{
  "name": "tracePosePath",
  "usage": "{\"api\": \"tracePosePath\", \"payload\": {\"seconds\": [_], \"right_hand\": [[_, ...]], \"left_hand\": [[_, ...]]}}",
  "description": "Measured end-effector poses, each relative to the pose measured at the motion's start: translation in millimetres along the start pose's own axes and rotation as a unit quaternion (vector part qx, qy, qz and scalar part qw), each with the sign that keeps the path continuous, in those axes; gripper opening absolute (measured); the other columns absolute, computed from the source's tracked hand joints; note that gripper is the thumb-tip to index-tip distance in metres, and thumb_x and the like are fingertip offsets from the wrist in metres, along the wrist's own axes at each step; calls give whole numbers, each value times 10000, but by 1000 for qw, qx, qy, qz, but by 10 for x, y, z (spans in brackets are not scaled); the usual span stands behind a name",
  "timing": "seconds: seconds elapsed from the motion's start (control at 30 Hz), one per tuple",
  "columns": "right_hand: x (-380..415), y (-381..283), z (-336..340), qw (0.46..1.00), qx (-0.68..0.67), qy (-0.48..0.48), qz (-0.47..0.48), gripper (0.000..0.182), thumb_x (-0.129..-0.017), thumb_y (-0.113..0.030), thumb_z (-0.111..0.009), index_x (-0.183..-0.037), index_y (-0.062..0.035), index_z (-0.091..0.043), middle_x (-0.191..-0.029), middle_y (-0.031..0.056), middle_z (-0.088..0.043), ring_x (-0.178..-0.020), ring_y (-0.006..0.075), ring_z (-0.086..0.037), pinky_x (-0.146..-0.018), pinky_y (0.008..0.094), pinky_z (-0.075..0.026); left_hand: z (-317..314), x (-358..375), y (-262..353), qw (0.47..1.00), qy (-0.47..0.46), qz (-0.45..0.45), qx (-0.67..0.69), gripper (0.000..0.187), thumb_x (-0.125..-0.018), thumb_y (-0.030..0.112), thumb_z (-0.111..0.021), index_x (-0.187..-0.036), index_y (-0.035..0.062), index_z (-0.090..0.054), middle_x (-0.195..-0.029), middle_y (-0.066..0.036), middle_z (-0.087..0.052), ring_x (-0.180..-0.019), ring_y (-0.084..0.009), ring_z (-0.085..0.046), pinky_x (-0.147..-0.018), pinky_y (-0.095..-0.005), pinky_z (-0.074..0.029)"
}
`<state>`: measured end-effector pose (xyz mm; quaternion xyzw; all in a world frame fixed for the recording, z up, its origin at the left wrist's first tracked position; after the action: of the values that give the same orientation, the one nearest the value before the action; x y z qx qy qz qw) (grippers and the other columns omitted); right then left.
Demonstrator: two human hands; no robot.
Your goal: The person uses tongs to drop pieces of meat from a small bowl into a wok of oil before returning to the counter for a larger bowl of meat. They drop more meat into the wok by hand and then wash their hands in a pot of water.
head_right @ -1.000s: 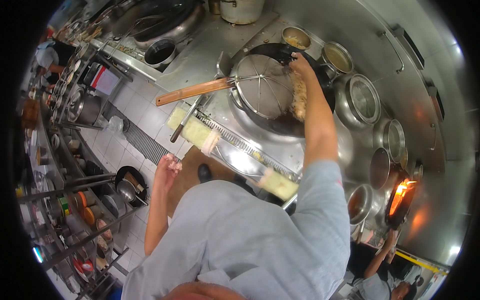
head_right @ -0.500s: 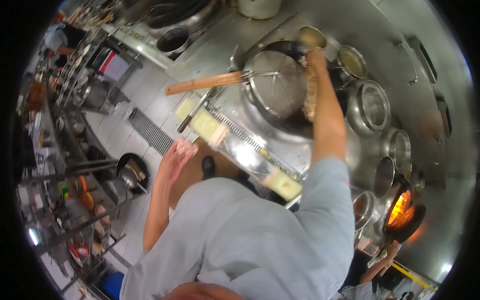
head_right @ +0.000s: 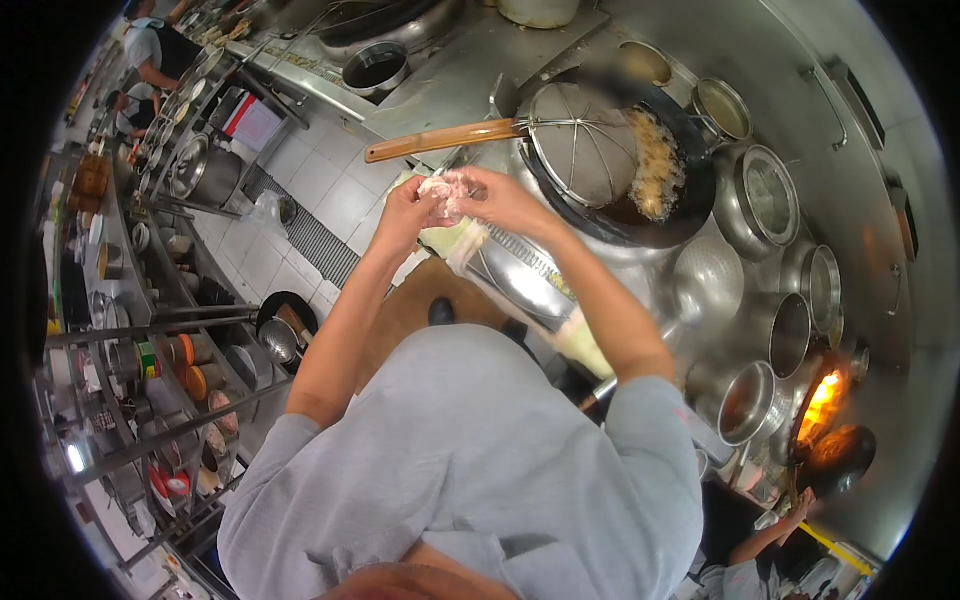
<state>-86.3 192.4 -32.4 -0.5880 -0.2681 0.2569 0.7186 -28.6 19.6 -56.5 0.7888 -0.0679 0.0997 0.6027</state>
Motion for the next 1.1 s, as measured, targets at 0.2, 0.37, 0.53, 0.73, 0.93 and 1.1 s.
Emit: {"api": "tracePosePath", "payload": {"seconds": [0.2, 0.37, 0.53, 0.73, 0.93, 1.1], "right_hand": [[194, 260, 283, 916, -369, 155, -37, 214, -909, -33, -554, -1119, -5, -582, -950, 39, -620, -748, 118, -571, -671, 274, -498], [576, 78, 737, 806, -577, 105, 76, 153, -881, -23, -593, -1034, -24, -593, -938, 106, -625, -808, 188, -610, -716, 321, -523], [1161, 471, 1900, 888, -285, 351, 82, 107, -884, -19, -635, -918, -64, -545, -936, 85, -637, -753, 153, -589, -668, 276, -500], [1620, 1250, 3093, 860, 270, 408, -146, 347, -859, -104, -644, -1193, -47, -567, -893, 92, -667, -698, 181, -607, -635, 315, -483], [1382, 1250, 3219, 749, 519, 366, -190, 396, -821, -65, -571, -1214, -74, -614, -982, 249, -670, -903, 350, -665, -787, 452, -516], [1190, 1202, 3406, 726, 559, 383, -118, 359, -877, -74, -457, -1185, -109, -638, -1091, 192, -664, -1023, 379, -623, -901, 473, -486]], "left_hand": [[49, 15, -92, 996, 24, 2, 81, 175, -928, 26, -509, -1093, -16, -548, -906, -54, -591, -782, -164, -641, -720, -313, -605], [104, 54, -202, 994, -32, 14, 102, 208, -938, 42, -512, -1143, 8, -516, -995, -84, -613, -877, -213, -664, -741, -323, -587], [131, 192, -286, 989, -36, 46, 134, 195, -911, -1, -496, -1104, 6, -516, -976, -81, -597, -883, -224, -663, -738, -329, -600], [232, 239, -442, 978, -37, 79, 190, 247, -908, 6, -465, -1155, 14, -485, -1044, -105, -587, -951, -257, -649, -821, -378, -586], [120, 381, -322, 962, -62, 91, 252, 373, -880, 115, -495, -1238, 15, -458, -1166, -149, -549, -1113, -336, -582, -986, -496, -496], [47, 436, -198, 942, -72, 92, 315, 438, -838, 150, -482, -1256, 19, -455, -1258, -167, -515, -1209, -419, -505, -1057, -595, -387]]}}
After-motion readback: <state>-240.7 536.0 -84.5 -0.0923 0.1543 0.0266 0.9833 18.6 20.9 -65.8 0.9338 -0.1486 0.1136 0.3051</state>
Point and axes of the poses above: each hand's wrist, its own x-axis away from the middle knuckle, its own z-axis out of the back of the hand, y = z × x, the point moved 3 cm from there along -x, towards the middle knuckle
